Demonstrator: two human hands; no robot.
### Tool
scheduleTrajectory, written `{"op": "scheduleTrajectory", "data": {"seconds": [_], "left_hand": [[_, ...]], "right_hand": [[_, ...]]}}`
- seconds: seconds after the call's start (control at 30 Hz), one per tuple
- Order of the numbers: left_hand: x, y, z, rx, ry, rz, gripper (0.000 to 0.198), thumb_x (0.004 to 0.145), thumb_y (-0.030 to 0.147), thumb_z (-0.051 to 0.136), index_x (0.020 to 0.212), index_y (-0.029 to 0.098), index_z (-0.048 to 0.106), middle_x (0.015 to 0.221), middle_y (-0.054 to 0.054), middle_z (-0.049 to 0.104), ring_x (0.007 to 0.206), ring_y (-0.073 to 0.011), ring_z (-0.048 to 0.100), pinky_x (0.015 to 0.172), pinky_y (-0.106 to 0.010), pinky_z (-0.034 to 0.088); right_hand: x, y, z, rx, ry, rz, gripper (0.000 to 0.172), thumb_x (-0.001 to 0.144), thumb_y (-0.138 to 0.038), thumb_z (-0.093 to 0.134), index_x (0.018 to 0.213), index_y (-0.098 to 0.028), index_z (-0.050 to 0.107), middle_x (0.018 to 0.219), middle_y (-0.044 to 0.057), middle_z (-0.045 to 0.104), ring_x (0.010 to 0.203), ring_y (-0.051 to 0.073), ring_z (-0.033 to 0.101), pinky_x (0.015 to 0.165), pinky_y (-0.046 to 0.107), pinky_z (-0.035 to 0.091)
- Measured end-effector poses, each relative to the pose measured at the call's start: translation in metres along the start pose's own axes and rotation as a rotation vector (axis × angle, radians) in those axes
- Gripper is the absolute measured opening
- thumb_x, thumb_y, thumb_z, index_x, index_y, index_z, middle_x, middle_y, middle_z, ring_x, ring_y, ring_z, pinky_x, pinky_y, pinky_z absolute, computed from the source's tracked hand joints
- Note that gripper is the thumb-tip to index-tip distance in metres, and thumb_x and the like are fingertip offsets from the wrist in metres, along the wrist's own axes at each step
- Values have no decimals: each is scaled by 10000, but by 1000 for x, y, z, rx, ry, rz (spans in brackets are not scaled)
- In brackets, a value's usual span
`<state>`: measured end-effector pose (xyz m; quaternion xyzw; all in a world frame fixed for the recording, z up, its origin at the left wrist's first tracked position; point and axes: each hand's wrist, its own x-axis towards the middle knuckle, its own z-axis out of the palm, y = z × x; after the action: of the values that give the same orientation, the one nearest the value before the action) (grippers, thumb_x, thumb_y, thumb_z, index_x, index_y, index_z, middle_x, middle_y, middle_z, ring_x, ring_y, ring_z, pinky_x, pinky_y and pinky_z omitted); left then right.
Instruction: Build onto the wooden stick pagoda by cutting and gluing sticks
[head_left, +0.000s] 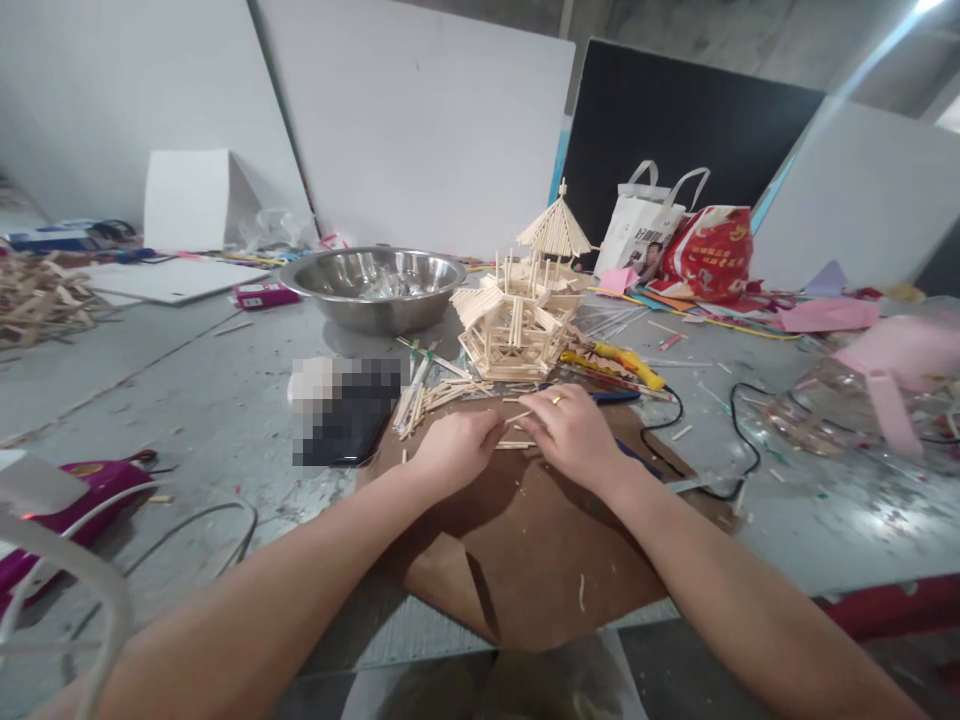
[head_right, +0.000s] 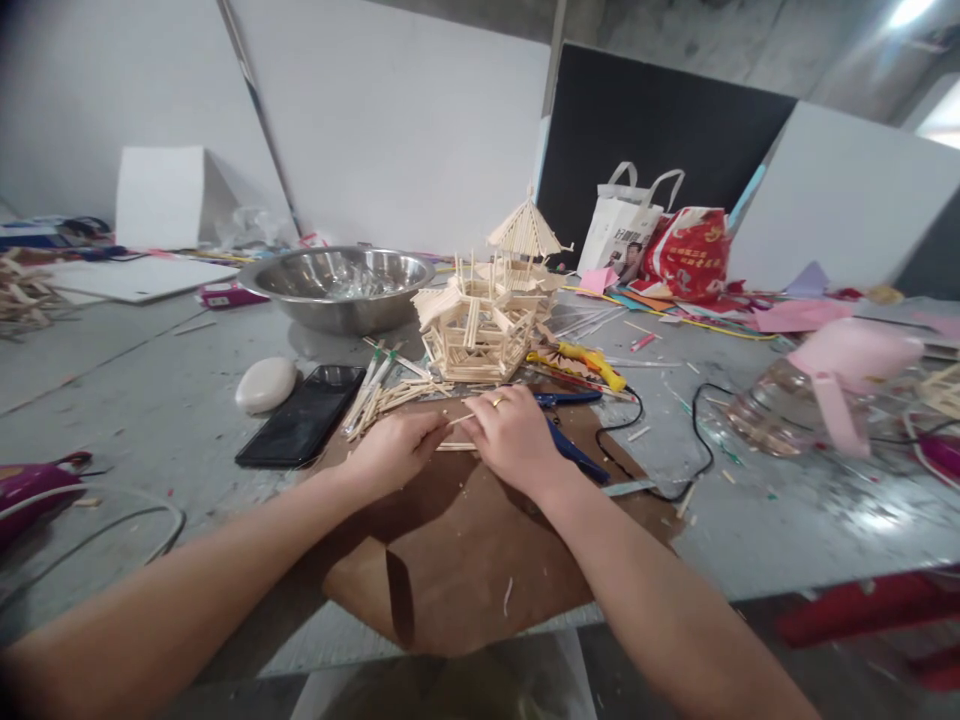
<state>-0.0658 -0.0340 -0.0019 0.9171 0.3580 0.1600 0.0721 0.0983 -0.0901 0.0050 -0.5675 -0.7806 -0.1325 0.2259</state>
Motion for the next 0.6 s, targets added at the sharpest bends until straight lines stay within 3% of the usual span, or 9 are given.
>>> {"op": "scheduleTrajectory", "data": {"seconds": [0.17, 0.37, 0.6], "left_hand": [[-2, 2, 1, 95, -28, 35, 337, 816, 329, 271, 714, 180, 556, 666, -58, 596, 609, -159, 534, 544, -240, 330], [-3, 2, 1, 171, -50, 38, 342, 811, 327, 275, 701, 175, 561, 661, -66, 607, 592, -175, 551, 524, -254, 335], [-1, 2, -1, 194, -66, 57, 317, 801, 286, 284, 698, 178, 564, 668, -54, 615, 619, -168, 559, 529, -245, 343]], "right_hand": [[-1, -6, 8, -9, -141, -25, 358, 860, -308, 250, 823, -161, 575, 793, 71, 596, 804, 161, 497, 721, 273, 320], [-3, -6, 9, -53, -170, -16, 323, 855, -308, 272, 779, -170, 554, 748, 42, 584, 736, 143, 514, 654, 248, 317], [-4, -14, 9, -107, -245, 94, 307, 856, -305, 262, 798, -184, 537, 766, 39, 600, 719, 140, 540, 588, 238, 312]]}}
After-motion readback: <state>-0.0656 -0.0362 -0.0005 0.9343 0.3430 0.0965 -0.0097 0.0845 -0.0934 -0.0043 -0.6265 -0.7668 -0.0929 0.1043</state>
